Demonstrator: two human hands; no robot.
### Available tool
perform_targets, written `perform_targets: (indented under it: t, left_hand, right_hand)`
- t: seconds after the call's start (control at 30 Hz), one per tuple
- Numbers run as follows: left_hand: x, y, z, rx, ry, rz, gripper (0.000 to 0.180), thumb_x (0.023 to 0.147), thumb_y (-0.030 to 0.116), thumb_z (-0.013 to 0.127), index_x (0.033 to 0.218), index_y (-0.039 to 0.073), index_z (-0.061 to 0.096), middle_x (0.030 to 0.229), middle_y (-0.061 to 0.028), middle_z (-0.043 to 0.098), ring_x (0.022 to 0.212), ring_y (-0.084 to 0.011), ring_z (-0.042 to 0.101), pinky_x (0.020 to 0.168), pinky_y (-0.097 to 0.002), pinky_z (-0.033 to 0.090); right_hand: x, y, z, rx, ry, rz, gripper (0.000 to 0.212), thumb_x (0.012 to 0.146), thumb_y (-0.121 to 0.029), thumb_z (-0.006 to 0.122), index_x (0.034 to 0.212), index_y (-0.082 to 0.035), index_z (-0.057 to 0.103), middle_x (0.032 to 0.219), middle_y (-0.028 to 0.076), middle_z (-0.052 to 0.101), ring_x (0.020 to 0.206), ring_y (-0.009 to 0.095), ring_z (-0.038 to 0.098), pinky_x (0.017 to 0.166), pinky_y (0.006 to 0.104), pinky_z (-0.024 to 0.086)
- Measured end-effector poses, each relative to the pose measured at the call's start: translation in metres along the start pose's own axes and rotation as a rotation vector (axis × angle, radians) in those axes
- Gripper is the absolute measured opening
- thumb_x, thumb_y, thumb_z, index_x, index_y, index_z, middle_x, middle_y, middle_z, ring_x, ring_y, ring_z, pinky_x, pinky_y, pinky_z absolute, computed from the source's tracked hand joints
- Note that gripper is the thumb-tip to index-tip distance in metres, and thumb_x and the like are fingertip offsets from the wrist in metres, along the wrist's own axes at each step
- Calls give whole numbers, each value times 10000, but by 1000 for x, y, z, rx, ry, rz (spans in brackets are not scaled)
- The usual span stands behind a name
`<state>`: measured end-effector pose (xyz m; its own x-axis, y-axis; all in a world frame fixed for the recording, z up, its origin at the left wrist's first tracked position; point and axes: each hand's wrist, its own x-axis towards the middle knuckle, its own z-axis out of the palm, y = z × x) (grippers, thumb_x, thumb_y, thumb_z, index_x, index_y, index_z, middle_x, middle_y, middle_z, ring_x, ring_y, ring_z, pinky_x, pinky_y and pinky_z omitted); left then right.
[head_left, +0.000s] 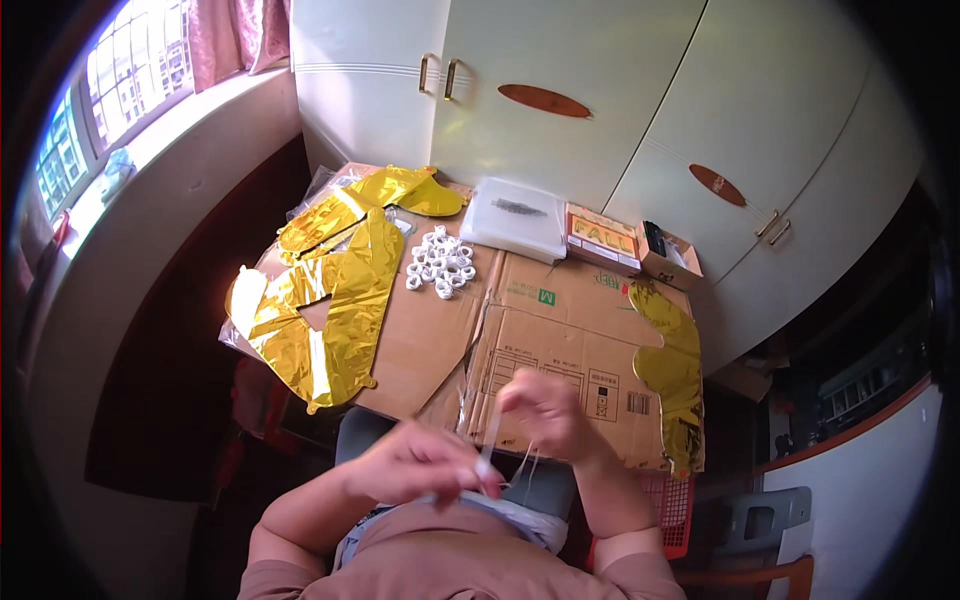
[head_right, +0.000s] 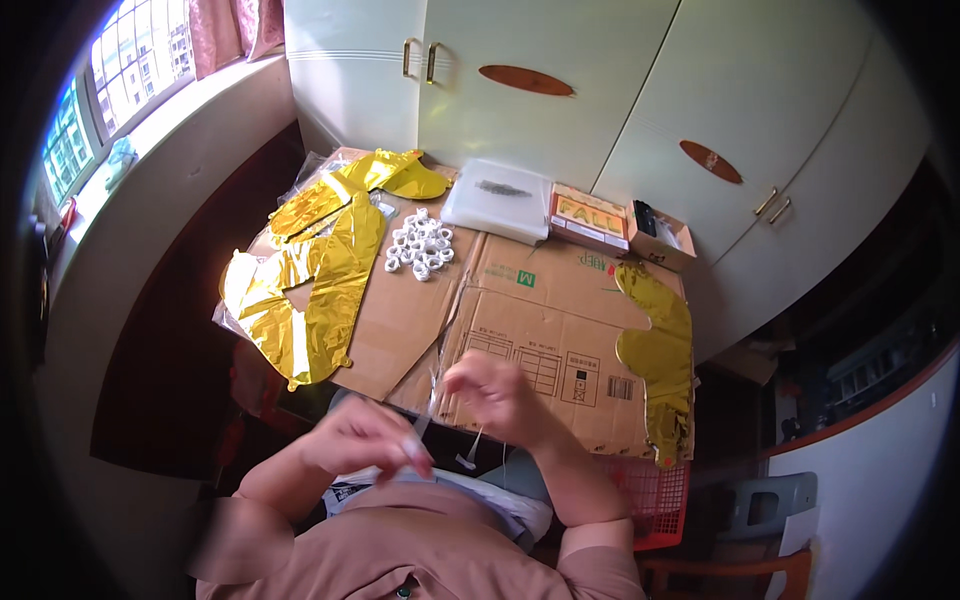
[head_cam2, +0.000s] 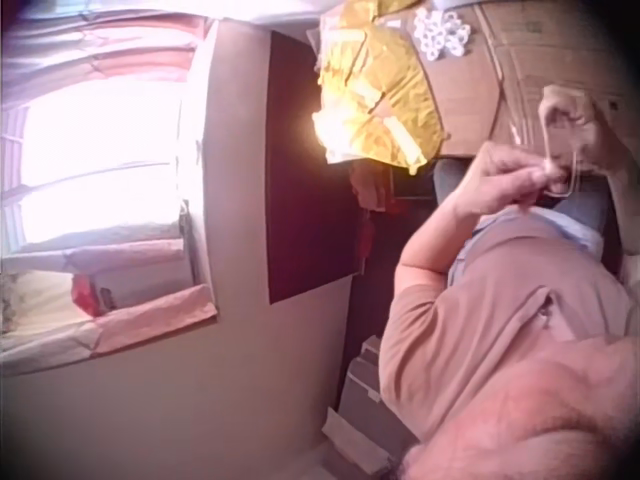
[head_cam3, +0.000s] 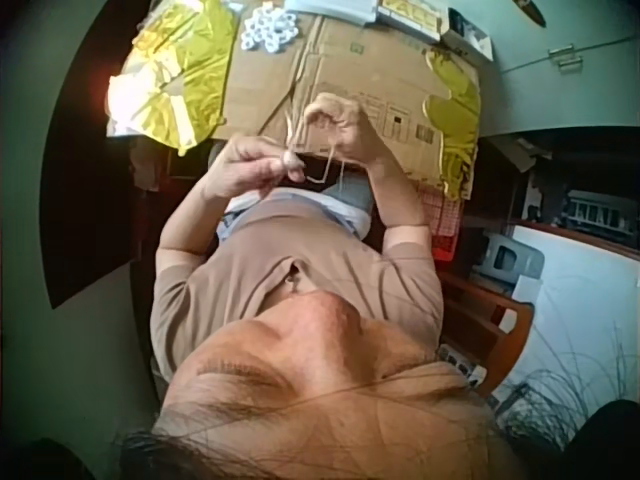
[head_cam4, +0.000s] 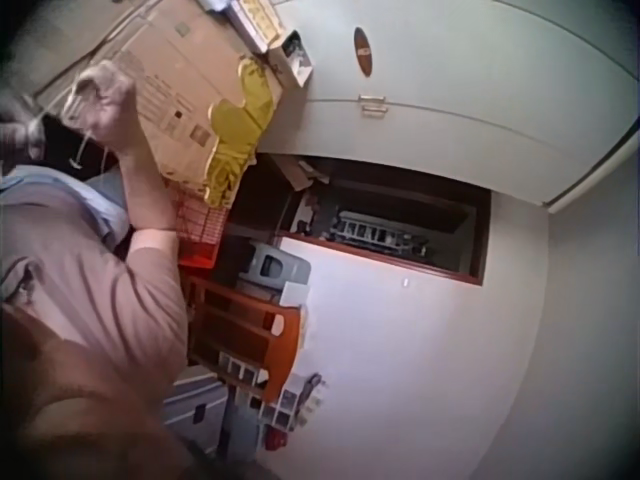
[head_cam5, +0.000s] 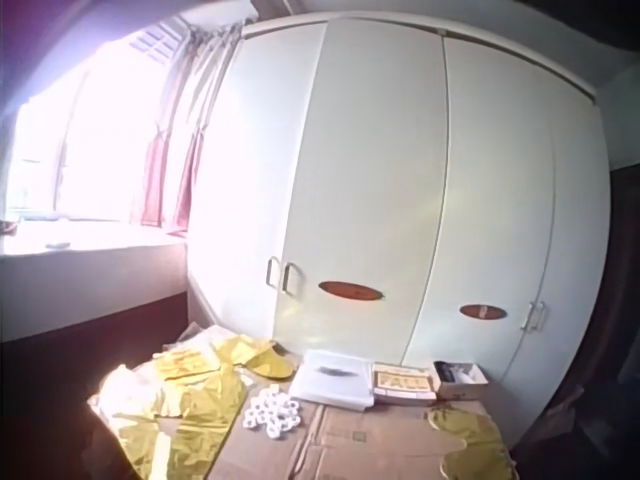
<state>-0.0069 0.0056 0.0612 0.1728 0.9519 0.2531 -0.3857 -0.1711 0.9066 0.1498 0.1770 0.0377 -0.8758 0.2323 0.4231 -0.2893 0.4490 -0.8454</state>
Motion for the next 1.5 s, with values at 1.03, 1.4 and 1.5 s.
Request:
perform_targets:
  t: [1.03,1.4,1.5]
  left_hand:
    - [13,-41,-22,408,455,-167,177,955,100,567,1070,17,673,790,-27,648,568,-46,548,503,-193,435]
    - [-1,-41,-8,90,376,-205,229,976,175,548,1089,25,679,870,-21,678,574,-50,556,516,-185,449]
    - [9,-37,-12,-281,544,-39,238,964,188,574,1091,15,677,842,-24,679,577,-56,553,516,-188,446]
  right_hand:
    - [12,-2,-1,69,45,14,62,897,-70,596,854,-37,624,737,108,584,681,226,608,626,310,475]
    - [14,15,11,-47,85,92,80,901,-80,609,837,-32,610,743,89,577,665,200,577,612,295,459]
    - [1,32,30,-47,-19,39,102,910,-106,603,831,-41,605,707,106,553,628,281,562,601,323,460]
